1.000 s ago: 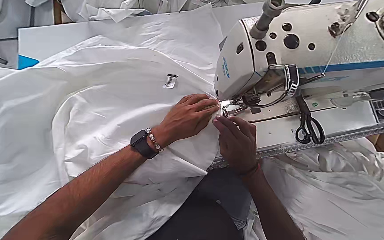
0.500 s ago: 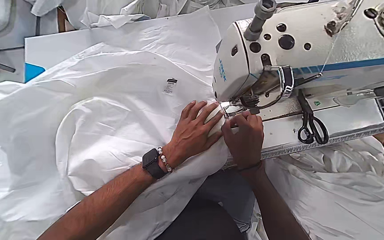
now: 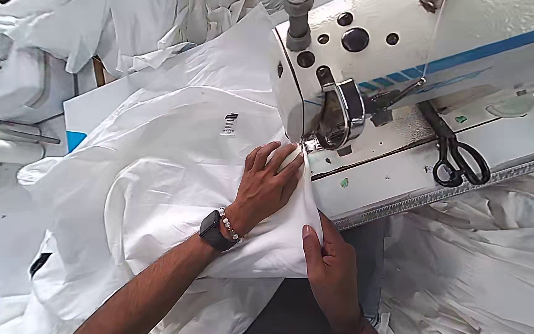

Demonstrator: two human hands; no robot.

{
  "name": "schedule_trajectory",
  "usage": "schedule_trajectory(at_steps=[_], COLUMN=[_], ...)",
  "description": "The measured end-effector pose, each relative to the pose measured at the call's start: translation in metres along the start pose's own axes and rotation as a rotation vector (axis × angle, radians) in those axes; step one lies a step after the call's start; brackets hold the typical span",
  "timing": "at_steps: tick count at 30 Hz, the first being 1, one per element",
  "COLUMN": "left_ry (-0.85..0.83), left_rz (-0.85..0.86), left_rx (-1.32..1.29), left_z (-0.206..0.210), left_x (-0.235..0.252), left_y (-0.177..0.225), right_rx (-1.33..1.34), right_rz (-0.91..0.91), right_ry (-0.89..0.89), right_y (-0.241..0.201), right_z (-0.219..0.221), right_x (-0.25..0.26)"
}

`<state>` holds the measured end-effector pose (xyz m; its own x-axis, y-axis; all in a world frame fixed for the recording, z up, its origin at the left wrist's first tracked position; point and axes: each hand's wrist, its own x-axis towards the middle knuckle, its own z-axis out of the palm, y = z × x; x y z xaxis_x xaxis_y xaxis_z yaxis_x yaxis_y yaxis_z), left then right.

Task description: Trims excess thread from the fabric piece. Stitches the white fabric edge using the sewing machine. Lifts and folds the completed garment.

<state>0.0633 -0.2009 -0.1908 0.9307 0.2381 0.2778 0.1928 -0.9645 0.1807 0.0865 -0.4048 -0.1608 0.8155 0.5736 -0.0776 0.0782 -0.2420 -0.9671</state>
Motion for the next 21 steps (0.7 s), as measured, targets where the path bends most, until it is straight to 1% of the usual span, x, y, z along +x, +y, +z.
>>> schedule_trajectory(at_steps=[4, 7, 12, 17, 21], left_ry=[0.0, -0.011, -0.019, -0.058, -0.103], left_rz=[0.027, 0.056, 0.068, 0.095, 0.078], left_rx=[0.038, 0.061, 0.05, 0.077, 0.081], left_z=[-0.002, -0.004, -0.006, -0.013, -0.017], left_x=[0.001, 0.001, 0.004, 0.007, 0.005], left_y=[-0.003, -0.005, -0.006, -0.005, -0.002], right_rx=[-0.073, -0.051, -0.124, -0.22, -0.271], right_rz=[0.034, 0.087, 0.011, 0.039, -0.001], right_ry=[0.01, -0.005, 0.012, 0.015, 0.046], right_y=[0.003, 0.001, 0.0, 0.002, 0.002], right_z=[0.004, 0.003, 0.0, 0.001, 0.0], right_x=[0.01, 0.013, 0.026, 0.032, 0.038])
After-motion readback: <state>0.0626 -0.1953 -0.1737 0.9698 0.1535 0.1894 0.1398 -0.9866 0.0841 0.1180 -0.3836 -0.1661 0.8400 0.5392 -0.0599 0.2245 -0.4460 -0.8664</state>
